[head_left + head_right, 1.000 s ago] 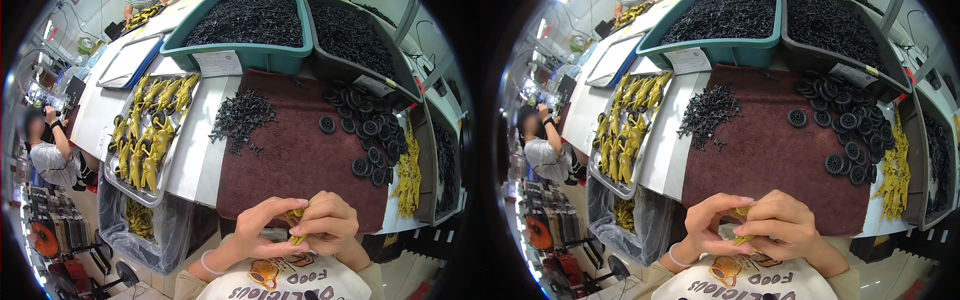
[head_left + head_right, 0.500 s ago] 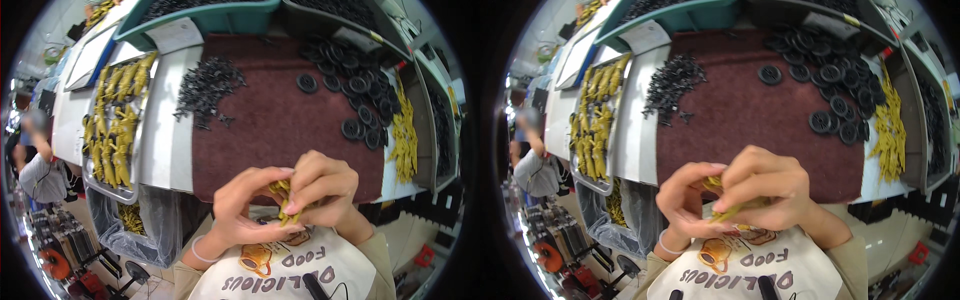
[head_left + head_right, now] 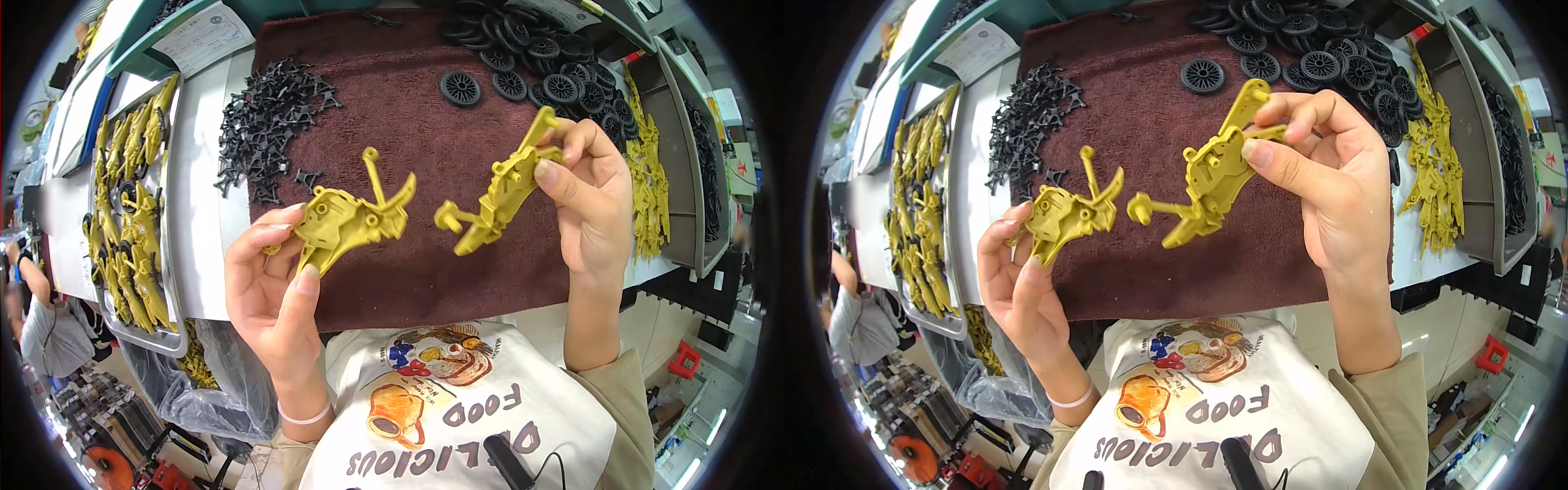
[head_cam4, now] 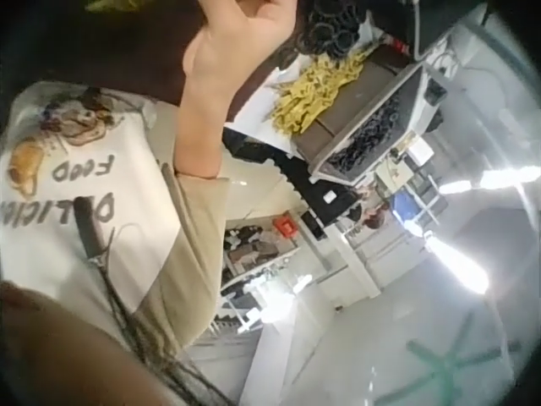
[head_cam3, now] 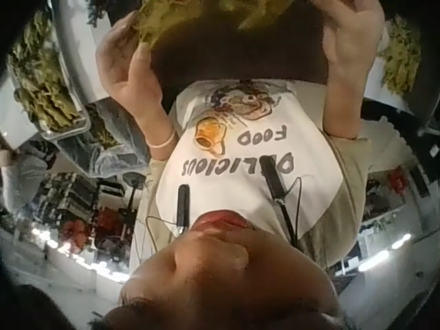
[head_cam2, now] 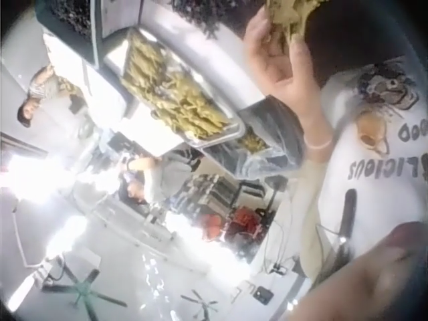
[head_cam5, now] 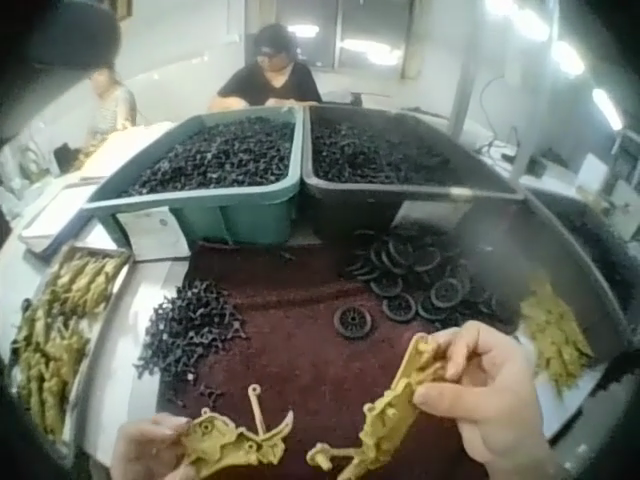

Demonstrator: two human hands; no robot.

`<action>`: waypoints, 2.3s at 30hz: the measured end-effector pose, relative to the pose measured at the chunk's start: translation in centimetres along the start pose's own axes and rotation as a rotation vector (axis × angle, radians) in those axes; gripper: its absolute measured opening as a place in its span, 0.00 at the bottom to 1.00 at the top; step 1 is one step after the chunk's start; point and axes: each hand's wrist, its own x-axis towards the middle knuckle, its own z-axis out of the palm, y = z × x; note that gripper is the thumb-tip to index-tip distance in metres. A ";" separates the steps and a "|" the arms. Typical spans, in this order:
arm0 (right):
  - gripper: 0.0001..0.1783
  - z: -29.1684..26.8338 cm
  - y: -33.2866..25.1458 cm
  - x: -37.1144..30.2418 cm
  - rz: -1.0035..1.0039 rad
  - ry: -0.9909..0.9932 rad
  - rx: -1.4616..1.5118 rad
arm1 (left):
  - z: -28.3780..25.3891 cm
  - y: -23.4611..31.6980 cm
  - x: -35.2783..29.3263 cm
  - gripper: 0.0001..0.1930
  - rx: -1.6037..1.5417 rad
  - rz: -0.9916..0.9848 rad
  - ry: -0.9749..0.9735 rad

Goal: The person assembles toy motorcycles by fitting wheels and small parts into frame pieces and snapping the body halves together by hand, then placing the finished toys onto a tray.

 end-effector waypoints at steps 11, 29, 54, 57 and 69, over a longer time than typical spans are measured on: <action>0.23 0.7 -0.4 -0.6 0.020 -0.119 -0.911 | 1.9 0.3 2.3 0.13 0.649 0.012 -0.114; 0.18 -1.3 -2.3 2.6 0.011 -0.405 -0.931 | 0.6 0.2 4.3 0.16 0.548 -0.112 -0.142; 0.23 -5.2 -5.2 6.9 -0.448 -0.544 -1.415 | 0.6 2.8 6.1 0.11 1.085 0.270 -0.192; 0.20 -6.9 -5.0 5.9 -0.293 -0.502 -1.599 | 2.0 3.4 8.3 0.10 1.068 0.352 -0.312; 0.18 -7.6 -3.6 7.2 -0.491 -0.359 -1.658 | 11.3 -5.1 15.2 0.08 0.981 0.585 -0.904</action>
